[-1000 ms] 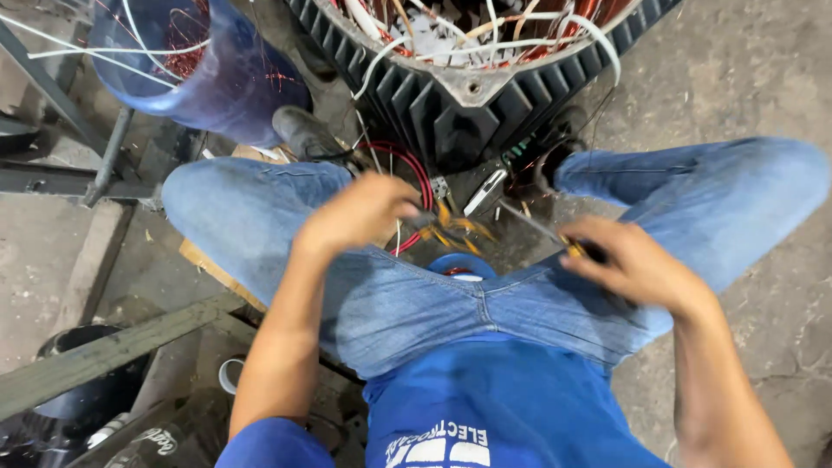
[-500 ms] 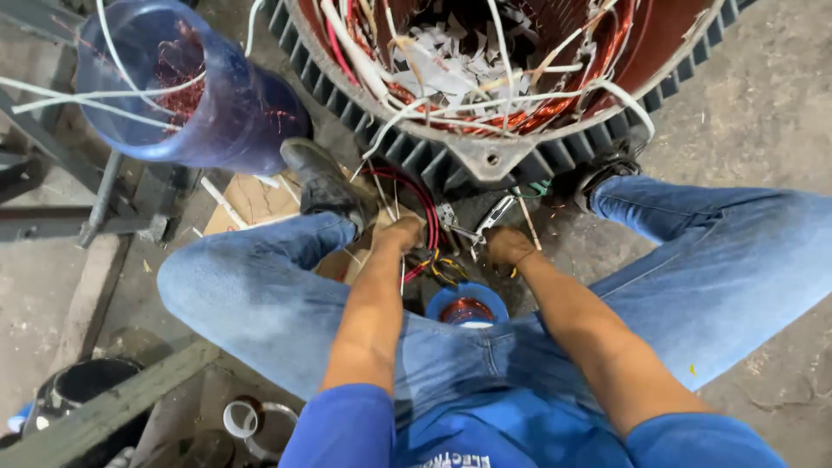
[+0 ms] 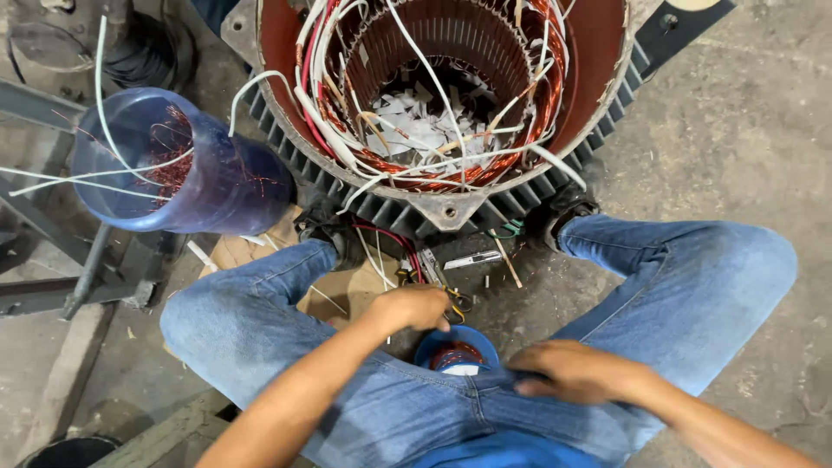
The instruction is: The recorder is winding copper coils and applying insulation sleeves to the wiring of a large industrial electric motor stator.
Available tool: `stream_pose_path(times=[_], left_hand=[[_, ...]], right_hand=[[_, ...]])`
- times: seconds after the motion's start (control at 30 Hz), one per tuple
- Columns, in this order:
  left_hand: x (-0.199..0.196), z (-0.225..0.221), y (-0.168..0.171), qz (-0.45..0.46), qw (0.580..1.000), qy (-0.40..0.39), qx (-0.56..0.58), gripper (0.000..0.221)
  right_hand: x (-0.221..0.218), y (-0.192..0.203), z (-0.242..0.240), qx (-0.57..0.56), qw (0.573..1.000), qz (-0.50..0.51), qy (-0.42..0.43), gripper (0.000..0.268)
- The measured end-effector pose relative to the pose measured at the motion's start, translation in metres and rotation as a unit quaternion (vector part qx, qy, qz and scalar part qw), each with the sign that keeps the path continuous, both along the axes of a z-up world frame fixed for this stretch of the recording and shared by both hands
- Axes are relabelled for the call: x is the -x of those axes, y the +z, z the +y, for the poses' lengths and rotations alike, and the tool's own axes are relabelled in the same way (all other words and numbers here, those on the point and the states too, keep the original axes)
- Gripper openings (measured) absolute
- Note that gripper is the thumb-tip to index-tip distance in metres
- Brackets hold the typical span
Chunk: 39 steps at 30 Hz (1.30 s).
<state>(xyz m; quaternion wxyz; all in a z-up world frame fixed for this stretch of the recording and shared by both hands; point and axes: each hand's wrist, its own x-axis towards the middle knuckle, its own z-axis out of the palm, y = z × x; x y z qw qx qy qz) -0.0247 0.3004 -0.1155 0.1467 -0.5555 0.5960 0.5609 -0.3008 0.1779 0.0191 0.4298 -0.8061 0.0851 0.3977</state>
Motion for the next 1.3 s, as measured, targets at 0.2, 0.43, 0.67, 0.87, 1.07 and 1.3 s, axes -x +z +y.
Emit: stream_pose_path(times=[0.2, 0.43, 0.67, 0.87, 1.07, 1.3], left_hand=[[-0.078, -0.067, 0.217, 0.248, 0.959, 0.02, 0.138, 0.044], [-0.156, -0.136, 0.245, 0.167, 0.819, 0.387, 0.39, 0.023], [-0.16, -0.136, 0.21, -0.089, 0.951, 0.221, 0.197, 0.053], [-0.156, -0.125, 0.199, -0.053, 0.934, 0.223, 0.274, 0.034], [-0.174, -0.098, 0.24, 0.087, 0.865, 0.262, 0.418, 0.025], [-0.072, -0.002, 0.192, 0.467, 0.838, 0.211, 0.188, 0.021]], right_hand=[[0.049, 0.084, -0.121, -0.041, 0.989, 0.014, -0.142, 0.055], [-0.085, 0.143, -0.241, 0.215, 0.924, -0.273, -0.157, 0.048], [-0.166, 0.097, -0.276, 0.144, 0.911, -0.303, -0.241, 0.025], [-0.163, 0.086, -0.273, 0.171, 0.917, -0.273, -0.237, 0.022], [-0.148, 0.056, -0.282, 0.064, 0.925, -0.315, -0.203, 0.027], [-0.02, -0.113, -0.374, 0.042, 0.946, -0.306, -0.1, 0.047]])
